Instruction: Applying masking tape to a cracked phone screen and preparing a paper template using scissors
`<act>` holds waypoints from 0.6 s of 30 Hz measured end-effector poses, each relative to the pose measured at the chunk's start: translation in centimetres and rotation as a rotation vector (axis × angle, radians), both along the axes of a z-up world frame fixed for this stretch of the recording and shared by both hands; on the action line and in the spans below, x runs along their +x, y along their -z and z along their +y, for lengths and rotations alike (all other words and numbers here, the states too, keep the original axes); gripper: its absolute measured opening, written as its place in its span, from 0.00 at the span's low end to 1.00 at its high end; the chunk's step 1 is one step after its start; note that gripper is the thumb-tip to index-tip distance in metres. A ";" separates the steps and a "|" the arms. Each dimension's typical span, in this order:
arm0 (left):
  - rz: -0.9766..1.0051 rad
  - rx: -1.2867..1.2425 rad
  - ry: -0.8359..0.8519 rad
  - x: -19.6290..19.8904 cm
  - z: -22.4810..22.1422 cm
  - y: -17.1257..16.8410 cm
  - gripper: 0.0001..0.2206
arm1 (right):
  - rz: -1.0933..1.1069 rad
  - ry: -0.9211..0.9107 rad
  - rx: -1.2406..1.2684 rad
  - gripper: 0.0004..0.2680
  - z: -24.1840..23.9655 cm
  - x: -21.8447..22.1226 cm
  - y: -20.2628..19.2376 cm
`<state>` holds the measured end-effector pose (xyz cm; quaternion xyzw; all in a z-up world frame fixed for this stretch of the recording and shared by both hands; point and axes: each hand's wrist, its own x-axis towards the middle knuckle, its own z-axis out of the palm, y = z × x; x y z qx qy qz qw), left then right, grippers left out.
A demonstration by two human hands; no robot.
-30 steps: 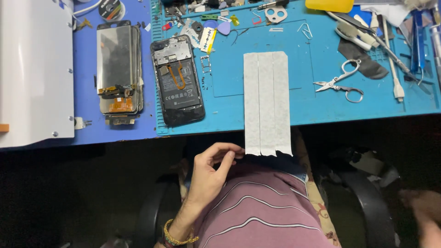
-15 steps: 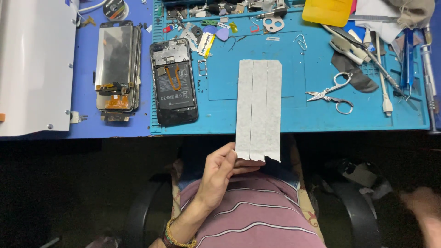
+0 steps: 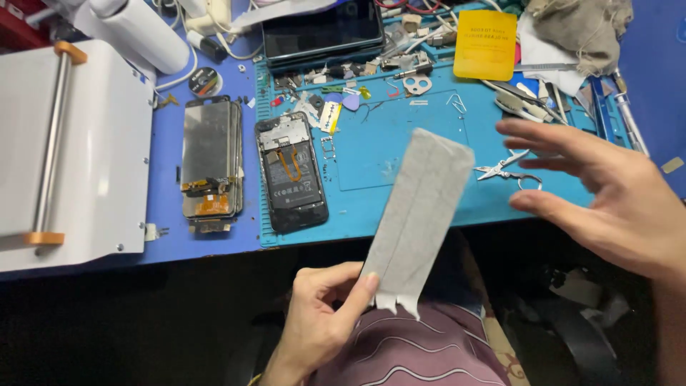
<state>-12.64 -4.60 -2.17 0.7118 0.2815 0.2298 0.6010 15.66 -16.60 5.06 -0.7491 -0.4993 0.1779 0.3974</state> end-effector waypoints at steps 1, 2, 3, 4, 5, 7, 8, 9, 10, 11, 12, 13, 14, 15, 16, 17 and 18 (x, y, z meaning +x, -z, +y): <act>-0.028 0.002 0.028 -0.5 0.4 -0.6 0.09 | 0.109 -0.063 -0.052 0.24 1.4 0.0 -0.2; -0.055 0.004 0.056 -1.1 0.8 -1.1 0.10 | 0.217 -0.126 -0.105 0.29 2.9 -0.1 -0.3; -0.054 0.001 0.054 -1.6 1.5 -1.4 0.10 | 0.218 -0.128 -0.109 0.29 3.8 -0.4 -0.2; -0.018 -0.006 0.073 -2.0 2.3 -1.5 0.10 | 0.220 -0.108 -0.211 0.19 4.6 -0.7 0.0; 0.016 -0.013 0.091 -2.4 2.9 -1.6 0.10 | 0.218 -0.088 -0.312 0.10 5.5 -1.0 0.2; 0.005 -0.033 -0.050 -2.9 4.4 -1.0 0.10 | 0.413 -0.069 -0.256 0.13 5.7 -1.4 1.3; -0.005 -0.049 -0.189 -3.1 5.1 -0.7 0.09 | 0.609 -0.045 -0.195 0.16 5.7 -1.5 1.8; -0.003 -0.055 -0.189 -2.6 5.4 -0.9 0.09 | 0.611 -0.043 -0.201 0.16 5.9 -1.9 2.1; -0.219 -0.205 -0.215 -1.9 5.8 -1.1 0.16 | 0.627 0.032 -0.130 0.16 6.0 -2.2 2.4; -0.434 -0.354 -0.231 -1.2 6.2 -1.3 0.27 | 0.642 0.114 -0.054 0.17 6.0 -2.5 2.6; -0.431 -0.359 -0.225 -1.1 5.8 0.5 0.27 | 0.643 0.123 -0.055 0.17 6.0 -2.9 3.2; -0.737 -0.540 -0.147 -0.9 5.4 2.3 0.35 | 0.695 0.165 0.076 0.15 5.9 -3.2 3.8; -1.042 -0.721 -0.066 -0.7 5.1 4.1 0.44 | 0.744 0.205 0.209 0.13 5.8 -3.5 4.3; -1.040 -0.728 -0.060 1.0 4.2 4.6 0.44 | 0.743 0.214 0.210 0.13 5.9 -3.7 4.9; -0.812 -0.647 -0.064 2.7 3.3 5.1 0.31 | 0.715 0.259 0.279 0.11 6.0 -4.1 5.5; -0.583 -0.562 -0.079 4.0 2.1 5.7 0.29 | 0.692 0.296 0.340 0.10 6.1 -4.7 6.2; -0.579 -0.567 -0.085 5.5 2.3 3.7 0.29 | 0.696 0.296 0.332 0.10 6.1 -4.8 6.4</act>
